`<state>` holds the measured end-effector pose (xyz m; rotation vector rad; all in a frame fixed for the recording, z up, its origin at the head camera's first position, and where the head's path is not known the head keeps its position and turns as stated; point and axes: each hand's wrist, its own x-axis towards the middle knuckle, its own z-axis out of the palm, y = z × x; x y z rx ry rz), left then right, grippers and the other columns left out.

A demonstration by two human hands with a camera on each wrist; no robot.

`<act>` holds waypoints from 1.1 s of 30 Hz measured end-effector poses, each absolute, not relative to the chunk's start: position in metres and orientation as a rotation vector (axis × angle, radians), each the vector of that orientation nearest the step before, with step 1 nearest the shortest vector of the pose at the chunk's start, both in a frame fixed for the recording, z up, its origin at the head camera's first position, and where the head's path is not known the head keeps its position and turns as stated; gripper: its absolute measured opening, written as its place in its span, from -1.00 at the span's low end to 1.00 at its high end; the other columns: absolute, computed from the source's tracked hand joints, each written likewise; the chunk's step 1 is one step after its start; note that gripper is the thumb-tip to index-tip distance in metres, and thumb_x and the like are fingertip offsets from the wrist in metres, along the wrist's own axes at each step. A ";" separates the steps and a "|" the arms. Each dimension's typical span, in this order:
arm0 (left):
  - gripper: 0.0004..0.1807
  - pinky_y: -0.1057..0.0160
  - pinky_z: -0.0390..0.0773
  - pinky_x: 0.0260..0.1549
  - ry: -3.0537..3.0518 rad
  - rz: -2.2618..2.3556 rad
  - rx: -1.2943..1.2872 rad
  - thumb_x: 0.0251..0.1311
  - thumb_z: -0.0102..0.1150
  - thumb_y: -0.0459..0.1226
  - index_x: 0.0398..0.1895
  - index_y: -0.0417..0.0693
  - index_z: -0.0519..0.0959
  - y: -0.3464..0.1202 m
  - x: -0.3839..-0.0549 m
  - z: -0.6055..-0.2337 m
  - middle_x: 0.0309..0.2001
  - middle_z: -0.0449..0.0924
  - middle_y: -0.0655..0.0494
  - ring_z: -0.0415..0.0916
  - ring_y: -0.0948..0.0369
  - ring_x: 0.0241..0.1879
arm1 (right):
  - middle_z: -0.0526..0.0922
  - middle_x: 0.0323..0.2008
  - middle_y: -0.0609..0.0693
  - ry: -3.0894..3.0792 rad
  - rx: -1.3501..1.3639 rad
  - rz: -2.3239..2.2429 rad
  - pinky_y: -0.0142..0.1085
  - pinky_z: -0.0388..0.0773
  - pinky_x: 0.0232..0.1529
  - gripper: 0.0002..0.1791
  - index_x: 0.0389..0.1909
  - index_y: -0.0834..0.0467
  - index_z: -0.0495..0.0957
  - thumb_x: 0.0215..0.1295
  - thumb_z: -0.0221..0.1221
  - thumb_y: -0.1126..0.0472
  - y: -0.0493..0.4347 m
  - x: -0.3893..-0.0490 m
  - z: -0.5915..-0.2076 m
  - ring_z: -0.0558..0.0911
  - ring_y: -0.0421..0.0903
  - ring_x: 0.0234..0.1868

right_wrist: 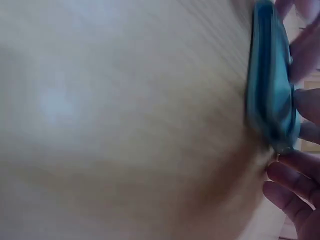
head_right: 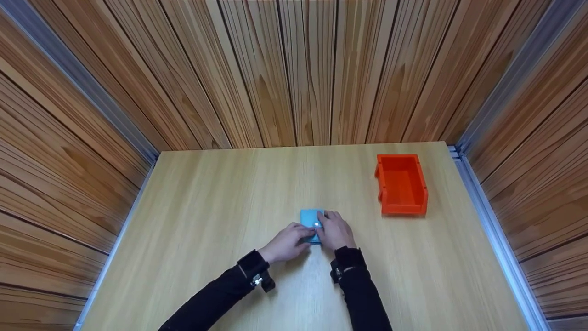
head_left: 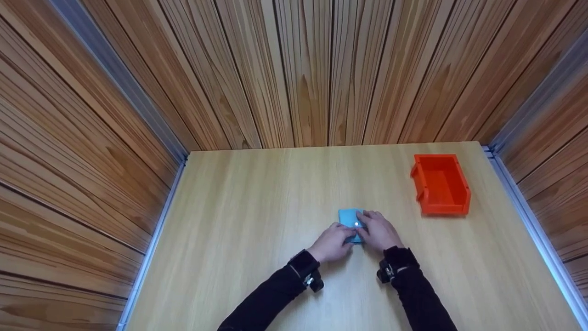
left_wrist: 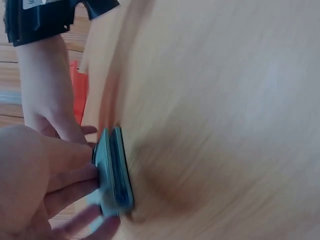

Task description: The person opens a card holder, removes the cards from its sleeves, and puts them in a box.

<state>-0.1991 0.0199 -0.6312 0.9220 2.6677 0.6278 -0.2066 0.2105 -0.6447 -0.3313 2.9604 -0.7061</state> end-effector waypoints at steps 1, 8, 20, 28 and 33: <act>-0.58 0.23 0.38 0.36 2.662 0.629 0.933 0.45 0.19 -0.23 0.33 -0.08 0.58 0.019 -0.199 -0.632 0.30 0.62 0.12 0.42 0.12 0.36 | 0.53 0.31 0.33 2.967 -0.332 -0.721 0.15 0.45 0.30 -0.44 0.42 0.23 0.46 0.46 0.25 0.18 0.208 -0.206 -0.646 0.50 0.27 0.32; -0.65 0.28 0.39 0.36 2.754 0.494 1.097 0.44 0.20 -0.24 0.24 0.02 0.67 0.010 -0.205 -0.643 0.31 0.61 0.17 0.46 0.16 0.34 | 0.64 -0.11 0.25 3.182 -0.349 -0.675 0.07 0.63 -0.09 -0.61 0.15 0.22 0.70 0.33 0.34 0.24 0.198 -0.202 -0.651 0.67 0.21 -0.10; -0.68 0.21 0.46 0.33 2.877 0.425 1.194 0.30 0.38 -0.12 0.10 0.08 0.73 0.001 -0.210 -0.652 0.22 0.68 0.16 0.51 0.11 0.33 | 0.61 -0.35 0.20 3.504 -0.599 -0.097 -0.13 0.58 -0.57 -0.89 -0.37 0.38 0.69 0.08 0.33 0.40 0.170 -0.198 -0.656 0.62 0.07 -0.56; -0.73 0.24 0.47 0.31 2.896 0.373 1.197 0.32 0.36 -0.11 0.04 0.11 0.76 0.001 -0.213 -0.653 0.18 0.71 0.20 0.55 0.14 0.32 | 0.64 -0.48 0.19 3.427 -0.603 -0.042 -0.11 0.56 -0.57 -0.93 -0.47 0.29 0.63 0.04 0.34 0.38 0.168 -0.204 -0.646 0.61 0.08 -0.64; -0.70 0.24 0.48 0.30 2.888 0.359 1.213 0.30 0.37 -0.07 0.05 0.12 0.76 -0.002 -0.213 -0.652 0.16 0.71 0.21 0.55 0.16 0.32 | 0.62 -0.56 0.17 3.432 -0.575 -0.059 -0.10 0.56 -0.57 -0.91 -0.51 0.27 0.60 0.01 0.35 0.39 0.167 -0.208 -0.643 0.62 0.08 -0.64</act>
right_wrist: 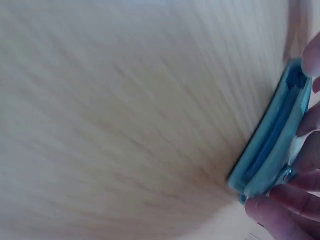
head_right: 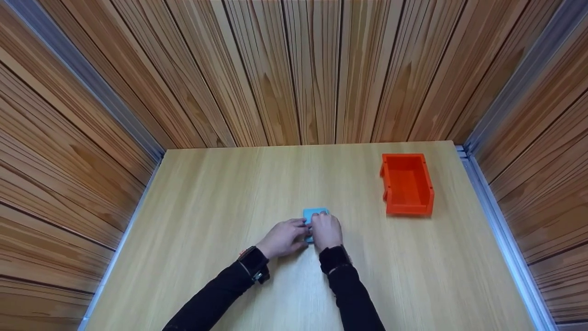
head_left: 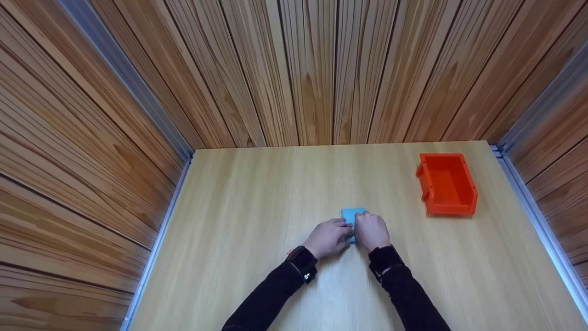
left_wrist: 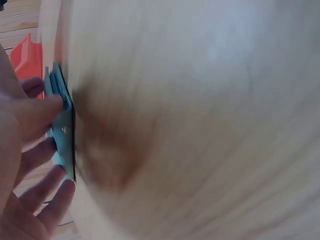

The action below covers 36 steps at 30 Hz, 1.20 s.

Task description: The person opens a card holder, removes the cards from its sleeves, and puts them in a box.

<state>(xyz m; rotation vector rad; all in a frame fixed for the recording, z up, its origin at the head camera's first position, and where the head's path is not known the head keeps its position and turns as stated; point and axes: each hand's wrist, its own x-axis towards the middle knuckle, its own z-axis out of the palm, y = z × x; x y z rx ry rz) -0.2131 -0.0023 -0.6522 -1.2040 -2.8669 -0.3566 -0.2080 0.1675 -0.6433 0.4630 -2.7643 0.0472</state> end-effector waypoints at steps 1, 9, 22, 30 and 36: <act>-0.70 0.25 0.48 0.30 -2.860 -0.352 -1.211 0.29 0.39 -0.06 0.05 0.13 0.76 -0.003 -0.213 -0.652 0.15 0.70 0.22 0.55 0.17 0.32 | 0.62 -0.58 0.16 -2.758 0.454 0.039 -0.10 0.56 -0.58 -0.90 -0.53 0.26 0.59 0.00 0.35 0.39 0.167 -0.208 -0.644 0.62 0.08 -0.64; -0.69 0.28 0.46 0.31 -2.815 -0.307 -1.269 0.33 0.36 -0.08 0.09 0.15 0.74 -0.001 -0.213 -0.652 0.18 0.70 0.22 0.55 0.18 0.32 | 0.61 -0.53 0.19 -2.755 0.345 -0.035 -0.15 0.56 -0.60 -0.82 -0.35 0.32 0.54 0.12 0.32 0.30 0.163 -0.205 -0.652 0.62 0.06 -0.64; -0.74 0.29 0.49 0.28 -2.846 -0.298 -1.266 0.37 0.32 -0.07 0.04 0.13 0.74 -0.002 -0.214 -0.651 0.13 0.72 0.21 0.59 0.21 0.27 | 0.64 -0.53 0.19 -2.862 0.431 0.052 -0.07 0.56 -0.53 -0.90 -0.38 0.29 0.59 0.14 0.30 0.34 0.166 -0.205 -0.653 0.63 0.12 -0.59; -0.68 0.28 0.47 0.30 -2.898 -0.334 -1.238 0.38 0.31 -0.09 0.15 0.14 0.72 -0.002 -0.214 -0.648 0.24 0.67 0.22 0.54 0.20 0.32 | 0.69 -0.43 0.23 -2.987 0.339 0.168 0.00 0.57 -0.51 -0.82 -0.22 0.31 0.64 0.14 0.26 0.35 0.173 -0.210 -0.646 0.65 0.13 -0.55; -0.67 0.28 0.46 0.31 -2.897 -0.343 -1.263 0.37 0.32 -0.11 0.16 0.13 0.72 -0.003 -0.216 -0.646 0.22 0.67 0.20 0.54 0.19 0.33 | 0.62 -0.56 0.17 -2.962 0.327 0.246 -0.01 0.55 -0.53 -0.91 -0.39 0.28 0.57 0.08 0.29 0.38 0.173 -0.212 -0.647 0.64 0.11 -0.58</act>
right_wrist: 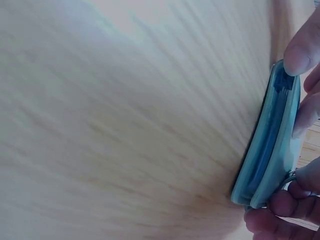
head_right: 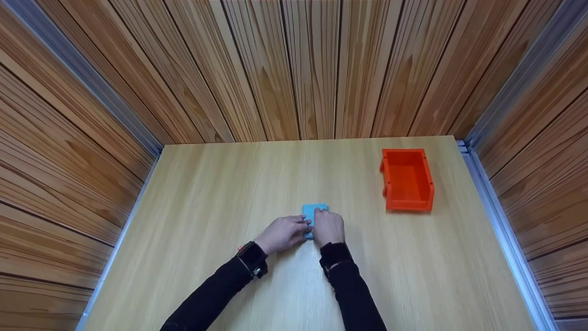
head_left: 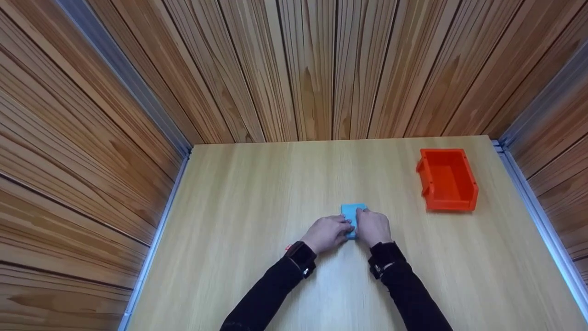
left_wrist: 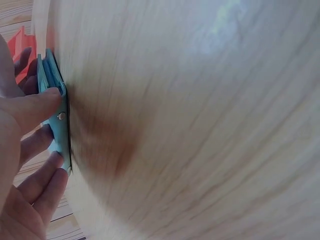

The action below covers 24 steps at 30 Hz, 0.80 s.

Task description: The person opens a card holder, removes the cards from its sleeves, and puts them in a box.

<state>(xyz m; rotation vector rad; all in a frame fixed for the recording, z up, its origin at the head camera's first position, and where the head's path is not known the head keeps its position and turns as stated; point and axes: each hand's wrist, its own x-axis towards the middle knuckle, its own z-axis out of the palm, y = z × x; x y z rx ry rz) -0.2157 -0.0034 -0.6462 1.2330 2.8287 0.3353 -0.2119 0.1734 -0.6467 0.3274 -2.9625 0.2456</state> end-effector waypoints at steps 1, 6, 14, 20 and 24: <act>-0.67 0.28 0.46 0.31 2.828 0.344 1.231 0.36 0.33 -0.12 0.15 0.12 0.72 -0.003 -0.216 -0.646 0.22 0.68 0.19 0.54 0.18 0.32 | 0.61 -0.57 0.16 -2.959 0.326 0.255 -0.01 0.55 -0.53 -0.91 -0.41 0.28 0.57 0.08 0.29 0.38 0.174 -0.212 -0.647 0.63 0.11 -0.58; -0.69 0.24 0.46 0.29 2.855 0.448 1.164 0.29 0.39 -0.12 0.07 0.08 0.74 0.002 -0.215 -0.651 0.15 0.71 0.19 0.58 0.19 0.23 | 0.60 -0.56 0.17 -2.970 0.325 0.294 -0.01 0.52 -0.54 -0.92 -0.41 0.27 0.54 0.10 0.26 0.39 0.175 -0.212 -0.648 0.61 0.11 -0.58; -0.69 0.32 0.54 0.09 2.579 1.313 0.498 0.38 0.25 -0.36 0.15 -0.07 0.65 0.017 -0.212 -0.652 0.09 0.56 0.06 0.57 0.18 0.09 | 0.57 -0.61 0.17 -2.923 0.352 0.372 0.00 0.50 -0.55 -0.95 -0.44 0.28 0.52 0.15 0.21 0.42 0.180 -0.210 -0.648 0.60 0.15 -0.59; -0.68 0.37 0.60 0.01 2.378 1.697 0.197 0.27 0.31 -0.49 0.08 -0.21 0.62 0.024 -0.219 -0.649 0.04 0.42 0.01 0.57 0.19 0.00 | 0.58 -0.60 0.20 -2.931 0.322 0.435 0.03 0.48 -0.54 -0.91 -0.41 0.29 0.52 0.29 0.16 0.38 0.185 -0.210 -0.648 0.62 0.20 -0.58; -0.58 0.36 0.63 -0.05 2.302 1.821 0.113 0.19 0.37 -0.52 0.12 -0.20 0.55 0.031 -0.220 -0.645 0.03 0.51 0.00 0.61 0.24 -0.09 | 0.61 -0.54 0.20 -3.004 0.261 0.465 0.04 0.49 -0.49 -0.88 -0.37 0.27 0.53 0.39 0.14 0.32 0.190 -0.210 -0.643 0.64 0.22 -0.50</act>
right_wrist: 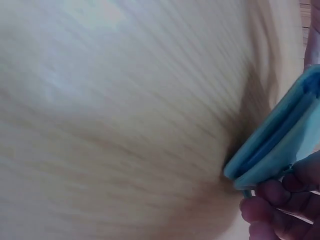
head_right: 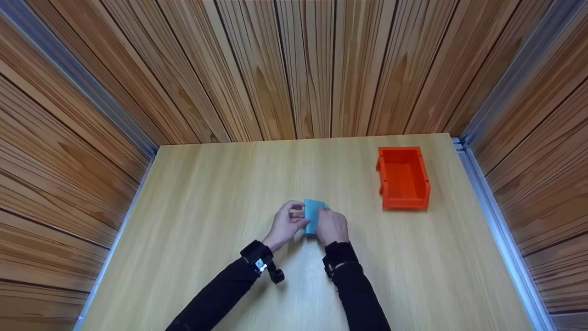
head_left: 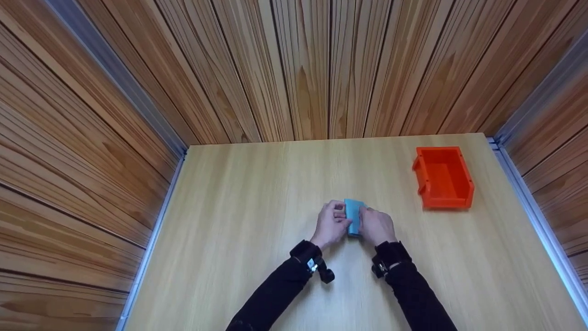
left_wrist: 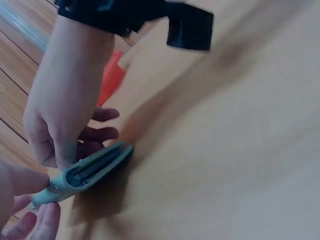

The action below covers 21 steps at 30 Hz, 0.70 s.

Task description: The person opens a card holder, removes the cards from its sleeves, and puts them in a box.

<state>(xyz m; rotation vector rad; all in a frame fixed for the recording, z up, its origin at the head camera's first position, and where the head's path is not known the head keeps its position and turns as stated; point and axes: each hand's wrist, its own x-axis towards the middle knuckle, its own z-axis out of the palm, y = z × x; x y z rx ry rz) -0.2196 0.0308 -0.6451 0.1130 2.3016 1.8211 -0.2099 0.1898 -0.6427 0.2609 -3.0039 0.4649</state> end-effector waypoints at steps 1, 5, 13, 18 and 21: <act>-0.56 0.35 0.63 -0.06 2.294 1.842 0.103 0.18 0.38 -0.52 0.12 -0.20 0.53 0.033 -0.219 -0.644 0.02 0.55 -0.01 0.63 0.24 -0.11 | 0.62 -0.52 0.21 -3.021 0.246 0.474 0.05 0.49 -0.47 -0.88 -0.34 0.27 0.54 0.39 0.14 0.31 0.191 -0.210 -0.641 0.65 0.23 -0.48; -0.53 0.33 0.65 -0.08 2.301 1.865 0.085 0.15 0.43 -0.50 0.13 -0.21 0.54 0.041 -0.218 -0.637 -0.04 0.66 -0.02 0.67 0.24 -0.15 | 0.66 -0.45 0.20 -3.088 0.212 0.504 0.04 0.50 -0.42 -0.85 -0.19 0.28 0.60 0.40 0.12 0.27 0.197 -0.211 -0.638 0.65 0.19 -0.44; -0.51 0.37 0.65 -0.19 2.476 1.682 0.125 0.19 0.47 -0.35 0.17 -0.13 0.53 0.052 -0.216 -0.630 -0.05 0.65 0.08 0.68 0.31 -0.20 | 0.56 -0.45 0.06 -3.181 0.149 0.616 -0.11 0.39 -0.38 -0.76 -0.01 0.25 0.60 0.53 0.06 0.20 0.204 -0.214 -0.637 0.49 0.03 -0.45; -0.66 0.41 0.58 -0.31 2.575 1.554 0.120 0.18 0.50 -0.28 -0.01 -0.16 0.63 0.052 -0.218 -0.631 -0.27 0.65 0.15 0.60 0.37 -0.33 | 0.53 -0.46 0.05 -3.187 0.143 0.629 -0.11 0.39 -0.37 -0.76 -0.05 0.26 0.60 0.56 0.03 0.19 0.204 -0.214 -0.638 0.48 0.02 -0.45; -0.77 0.43 0.52 -0.42 2.615 1.476 0.115 0.18 0.49 -0.26 -0.19 -0.14 0.65 0.053 -0.220 -0.632 -0.40 0.61 0.22 0.51 0.39 -0.43 | 0.53 -0.47 0.05 -3.180 0.137 0.620 -0.10 0.39 -0.37 -0.77 -0.10 0.25 0.59 0.55 0.03 0.20 0.203 -0.215 -0.638 0.48 0.03 -0.46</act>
